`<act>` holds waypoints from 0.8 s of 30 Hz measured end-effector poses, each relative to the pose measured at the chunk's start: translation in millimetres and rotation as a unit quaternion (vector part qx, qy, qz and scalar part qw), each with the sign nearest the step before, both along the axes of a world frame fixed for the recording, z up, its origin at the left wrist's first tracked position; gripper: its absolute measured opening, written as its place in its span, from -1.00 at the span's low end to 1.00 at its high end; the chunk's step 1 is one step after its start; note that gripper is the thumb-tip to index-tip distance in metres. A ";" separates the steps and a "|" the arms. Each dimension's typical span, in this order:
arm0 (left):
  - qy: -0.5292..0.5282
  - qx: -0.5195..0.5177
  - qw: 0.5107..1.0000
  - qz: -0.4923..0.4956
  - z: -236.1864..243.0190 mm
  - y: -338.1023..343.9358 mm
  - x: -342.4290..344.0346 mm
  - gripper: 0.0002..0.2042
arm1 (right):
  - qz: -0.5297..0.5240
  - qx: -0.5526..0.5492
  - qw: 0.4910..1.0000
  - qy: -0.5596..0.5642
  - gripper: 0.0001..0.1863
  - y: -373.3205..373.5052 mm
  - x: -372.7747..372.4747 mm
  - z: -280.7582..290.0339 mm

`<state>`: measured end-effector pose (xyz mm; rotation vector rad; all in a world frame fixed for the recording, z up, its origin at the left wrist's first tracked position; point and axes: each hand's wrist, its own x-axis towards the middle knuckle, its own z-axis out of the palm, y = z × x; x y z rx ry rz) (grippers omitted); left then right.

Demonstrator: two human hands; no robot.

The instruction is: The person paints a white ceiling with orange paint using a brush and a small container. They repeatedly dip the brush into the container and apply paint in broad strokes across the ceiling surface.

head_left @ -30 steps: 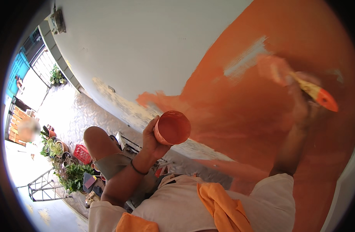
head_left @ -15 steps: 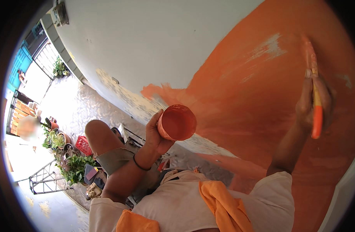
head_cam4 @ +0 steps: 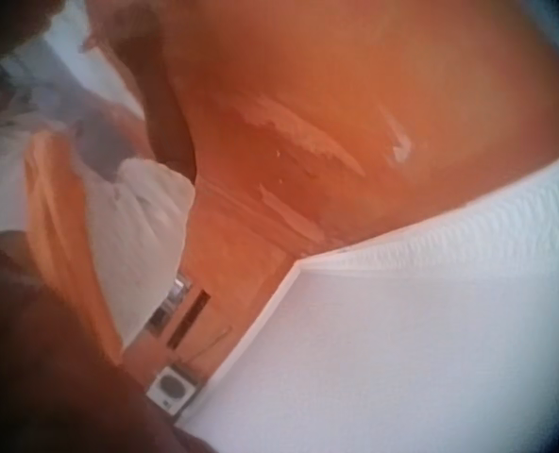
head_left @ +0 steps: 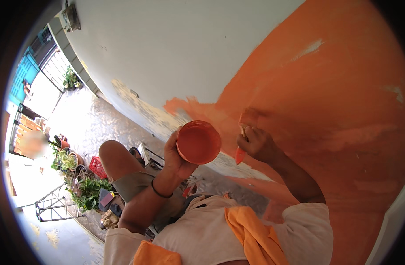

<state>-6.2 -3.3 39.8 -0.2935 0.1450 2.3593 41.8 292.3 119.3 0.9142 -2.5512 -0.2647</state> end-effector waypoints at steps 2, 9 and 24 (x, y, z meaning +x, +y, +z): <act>0.016 0.026 1.000 -0.003 -5.8 -2.0 -2.9 -0.46 | -0.004 -0.082 0.996 -0.023 -0.75 -8.0 -3.0 30.6; -0.014 -0.029 0.999 -0.011 15.1 3.8 -1.4 -0.48 | -0.097 -0.417 0.904 -0.001 -0.93 12.9 -48.4 224.5; -0.008 -0.016 1.000 0.010 25.9 -2.8 -3.9 -0.46 | -0.011 0.221 0.955 0.196 -0.88 -3.9 -59.8 85.1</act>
